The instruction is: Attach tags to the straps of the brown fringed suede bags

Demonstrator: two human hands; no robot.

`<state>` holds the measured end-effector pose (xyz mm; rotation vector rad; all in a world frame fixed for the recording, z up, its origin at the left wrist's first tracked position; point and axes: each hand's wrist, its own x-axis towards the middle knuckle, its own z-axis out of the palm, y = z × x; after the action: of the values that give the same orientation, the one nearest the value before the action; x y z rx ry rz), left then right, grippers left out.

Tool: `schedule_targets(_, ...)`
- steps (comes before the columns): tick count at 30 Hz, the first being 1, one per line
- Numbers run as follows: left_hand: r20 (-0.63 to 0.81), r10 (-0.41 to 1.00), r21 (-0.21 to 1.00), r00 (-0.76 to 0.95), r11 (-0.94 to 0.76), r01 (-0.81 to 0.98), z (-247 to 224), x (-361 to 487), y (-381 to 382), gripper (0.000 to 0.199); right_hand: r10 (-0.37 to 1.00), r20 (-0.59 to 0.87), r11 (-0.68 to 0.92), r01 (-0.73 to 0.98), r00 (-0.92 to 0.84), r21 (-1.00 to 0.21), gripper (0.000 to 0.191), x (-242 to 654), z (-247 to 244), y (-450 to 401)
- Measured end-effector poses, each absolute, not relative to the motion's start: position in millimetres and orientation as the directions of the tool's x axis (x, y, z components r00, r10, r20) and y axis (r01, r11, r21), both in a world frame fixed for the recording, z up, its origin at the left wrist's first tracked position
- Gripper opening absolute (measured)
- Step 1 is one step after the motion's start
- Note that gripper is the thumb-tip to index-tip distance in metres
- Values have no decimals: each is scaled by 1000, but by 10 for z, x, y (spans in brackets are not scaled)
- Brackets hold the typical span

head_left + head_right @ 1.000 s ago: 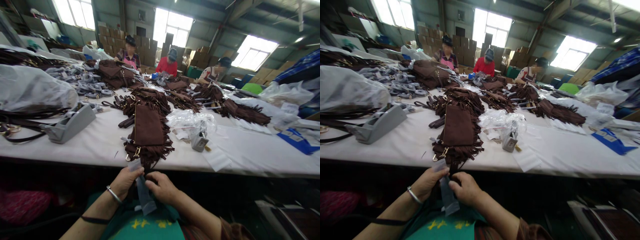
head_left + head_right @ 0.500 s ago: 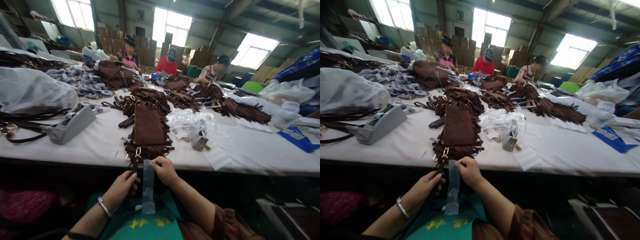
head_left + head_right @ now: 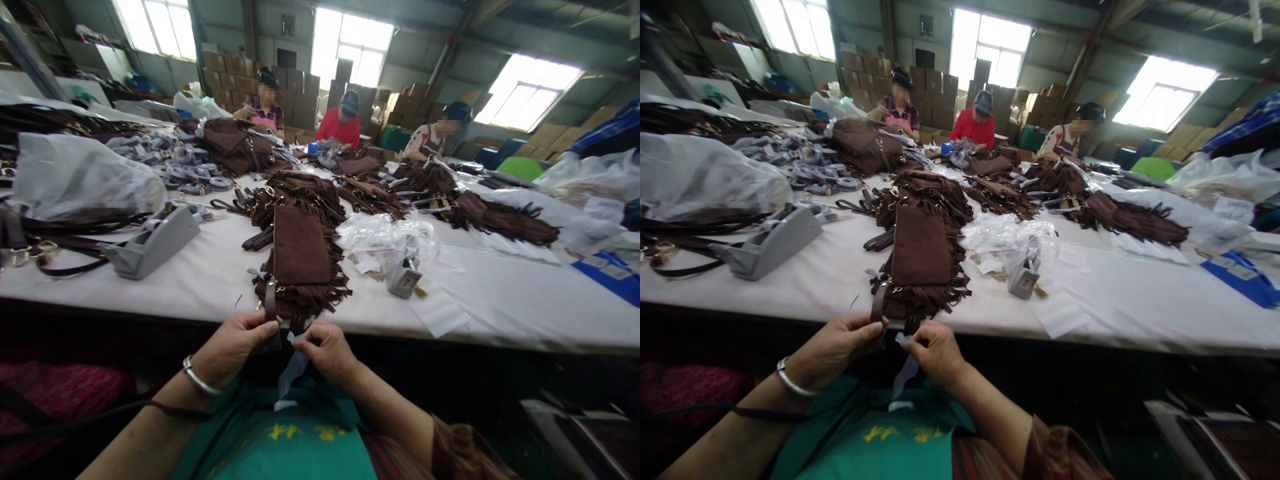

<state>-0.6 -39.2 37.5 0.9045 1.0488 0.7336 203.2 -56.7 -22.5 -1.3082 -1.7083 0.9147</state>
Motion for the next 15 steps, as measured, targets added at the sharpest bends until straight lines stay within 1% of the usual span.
schedule_targets(2, -370, 893, 895, 257, 417, -159, 410, 69, -336, 35, 970, 160, 223, 419, -181, -880, 17, 2005, -176, -562)
schedule_targets(3, -361, 903, 900, 234, 403, -166, 414, 115, -325, 35, 970, 157, 223, 423, -185, -878, 16, 1997, -152, -559)
schedule_targets(7, -332, 925, 934, 185, 350, -76, 356, 251, -353, 34, 973, 110, 186, 408, -202, -894, 12, 1986, -99, -560)
schedule_targets(11, -289, 947, 957, 141, 289, 21, 230, 253, -383, 30, 980, 21, 97, 379, -200, -920, 9, 1966, -101, -586)
schedule_targets(15, -267, 956, 964, 117, 265, 33, 142, 199, -365, 30, 976, -85, -14, 335, -199, -942, 9, 1947, -109, -608)
